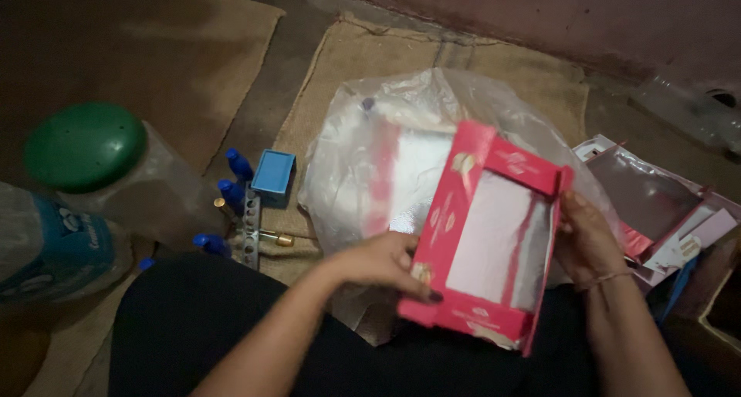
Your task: The person assembles red cardboard frames by folding and tucking flaps, then places them aside. They then open a white cardboard box and remove small white paper pieces from inside.
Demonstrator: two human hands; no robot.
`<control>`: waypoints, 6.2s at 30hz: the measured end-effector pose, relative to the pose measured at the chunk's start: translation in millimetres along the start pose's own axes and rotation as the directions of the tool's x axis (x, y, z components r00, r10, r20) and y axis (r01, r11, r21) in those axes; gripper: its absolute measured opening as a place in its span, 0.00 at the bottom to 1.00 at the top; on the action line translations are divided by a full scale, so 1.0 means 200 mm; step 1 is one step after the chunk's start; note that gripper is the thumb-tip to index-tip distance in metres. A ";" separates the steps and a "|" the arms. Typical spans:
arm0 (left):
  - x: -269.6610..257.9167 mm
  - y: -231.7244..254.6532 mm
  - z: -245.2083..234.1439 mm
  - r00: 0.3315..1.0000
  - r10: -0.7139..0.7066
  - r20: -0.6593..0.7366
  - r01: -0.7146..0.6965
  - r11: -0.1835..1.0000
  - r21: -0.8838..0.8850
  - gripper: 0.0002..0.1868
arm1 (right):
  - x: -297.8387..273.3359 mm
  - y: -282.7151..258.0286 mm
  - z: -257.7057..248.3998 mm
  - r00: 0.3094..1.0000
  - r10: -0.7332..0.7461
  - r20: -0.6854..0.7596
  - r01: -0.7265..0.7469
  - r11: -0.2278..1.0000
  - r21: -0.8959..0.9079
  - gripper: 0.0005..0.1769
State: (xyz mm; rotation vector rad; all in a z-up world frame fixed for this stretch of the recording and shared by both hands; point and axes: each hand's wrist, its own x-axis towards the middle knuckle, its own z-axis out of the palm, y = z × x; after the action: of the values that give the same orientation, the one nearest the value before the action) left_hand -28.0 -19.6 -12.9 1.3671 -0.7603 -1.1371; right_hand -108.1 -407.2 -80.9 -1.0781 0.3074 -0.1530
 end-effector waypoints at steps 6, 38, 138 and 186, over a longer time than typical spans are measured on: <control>0.04 -0.03 0.03 0.966 -0.122 -0.229 0.091 0.986 -0.141 0.20 | -0.05 -0.01 0.10 0.971 0.221 0.090 -0.192 0.946 -0.261 0.25; 0.11 -0.01 -0.06 0.819 0.014 -0.573 -0.210 0.937 -0.278 0.20 | -0.16 -0.11 0.46 0.983 0.169 0.071 -0.136 0.933 -0.334 0.20; 0.07 -0.03 0.07 0.575 0.188 -0.797 -0.439 0.892 -0.106 0.31 | -0.20 -0.13 0.46 0.973 0.104 0.204 -0.031 0.942 -0.335 0.44; 0.03 0.14 0.10 0.760 0.102 -0.642 -0.292 0.936 -0.197 0.35 | -0.30 -0.39 0.20 0.872 -0.406 -0.272 0.465 0.862 0.204 0.48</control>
State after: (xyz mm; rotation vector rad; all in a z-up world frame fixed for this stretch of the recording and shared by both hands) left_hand -40.1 -36.1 16.1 1.2650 -0.2277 -0.5268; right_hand -150.0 -393.8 15.5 -0.8503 0.2262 -0.7115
